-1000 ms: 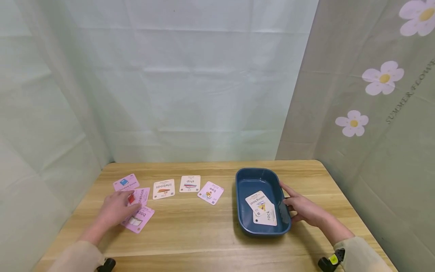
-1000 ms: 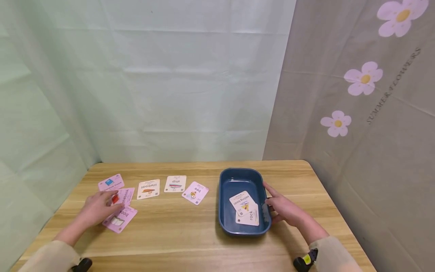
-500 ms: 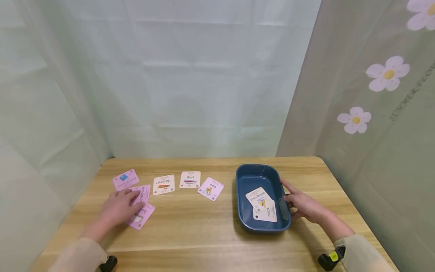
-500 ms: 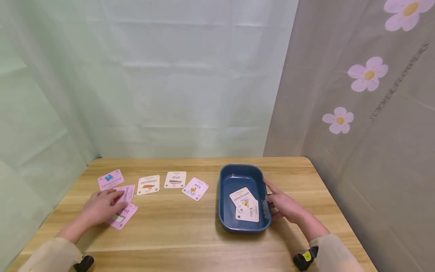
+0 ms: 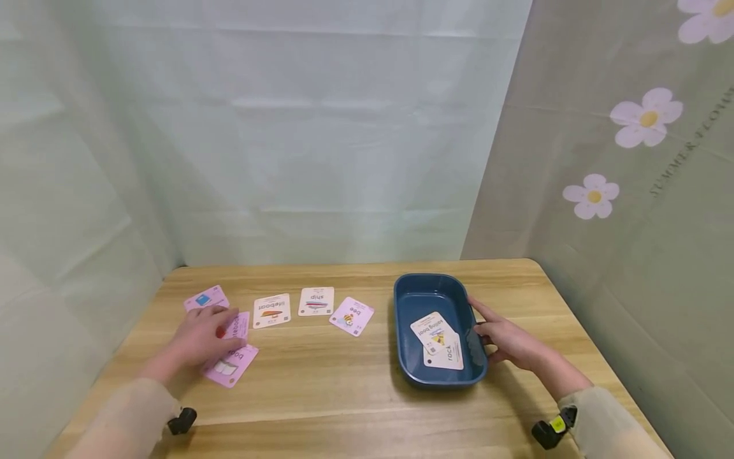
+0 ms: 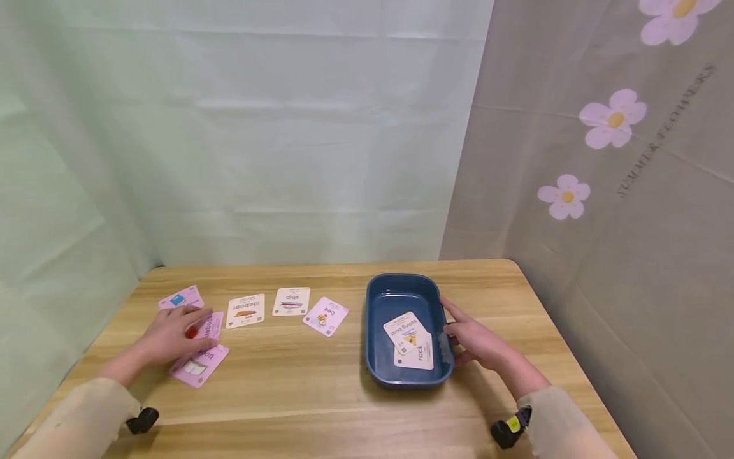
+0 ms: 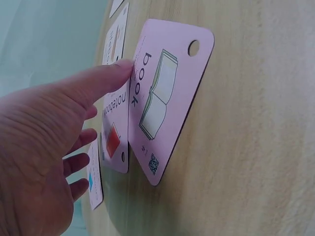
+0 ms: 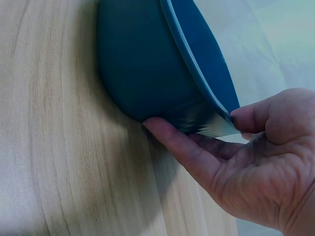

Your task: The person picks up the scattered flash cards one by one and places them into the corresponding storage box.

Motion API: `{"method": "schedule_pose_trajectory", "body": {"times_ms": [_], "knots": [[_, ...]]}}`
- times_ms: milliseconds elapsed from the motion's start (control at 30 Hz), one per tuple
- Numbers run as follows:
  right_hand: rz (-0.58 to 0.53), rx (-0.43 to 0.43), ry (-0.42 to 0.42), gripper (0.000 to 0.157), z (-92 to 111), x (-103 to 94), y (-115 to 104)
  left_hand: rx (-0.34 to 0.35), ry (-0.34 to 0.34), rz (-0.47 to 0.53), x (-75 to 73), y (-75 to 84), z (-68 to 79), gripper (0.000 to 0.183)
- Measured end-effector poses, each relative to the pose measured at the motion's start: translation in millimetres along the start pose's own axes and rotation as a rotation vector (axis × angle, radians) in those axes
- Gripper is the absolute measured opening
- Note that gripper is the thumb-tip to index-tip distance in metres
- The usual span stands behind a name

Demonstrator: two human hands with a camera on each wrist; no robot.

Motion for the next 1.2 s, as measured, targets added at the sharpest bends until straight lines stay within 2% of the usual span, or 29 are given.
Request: {"method": "schedule_pose_trajectory", "body": {"times_ms": [167, 400, 700, 1200], "knots": [[0.003, -0.002, 0.005, 0.073, 0.4, 0.1, -0.1, -0.005, -0.028, -0.004, 1.5, -0.6, -4.2, 0.088], [-0.002, -0.001, 0.016, 0.072, 0.5, -0.2, -0.1, 0.027, -0.017, -0.018, -0.3, -1.0, -7.7, 0.087], [-0.009, 0.004, 0.016, 0.074, 0.1, 1.3, 0.3, 0.021, -0.050, -0.028, -4.0, -1.9, -11.2, 0.087], [-0.001, 0.023, 0.036, 0.073, -1.2, 1.5, -0.2, -0.009, -0.033, 0.033, 1.5, -4.2, -15.3, 0.081]]}}
Point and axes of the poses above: each hand's wrist, its own z-axis away from the middle knuckle, its own x-axis out of the palm, y = z × x, the point moved 2 cm from there along -z, towards the middle knuckle, and after that the axes turned 11 degrees about y, right-handed, at the moved point
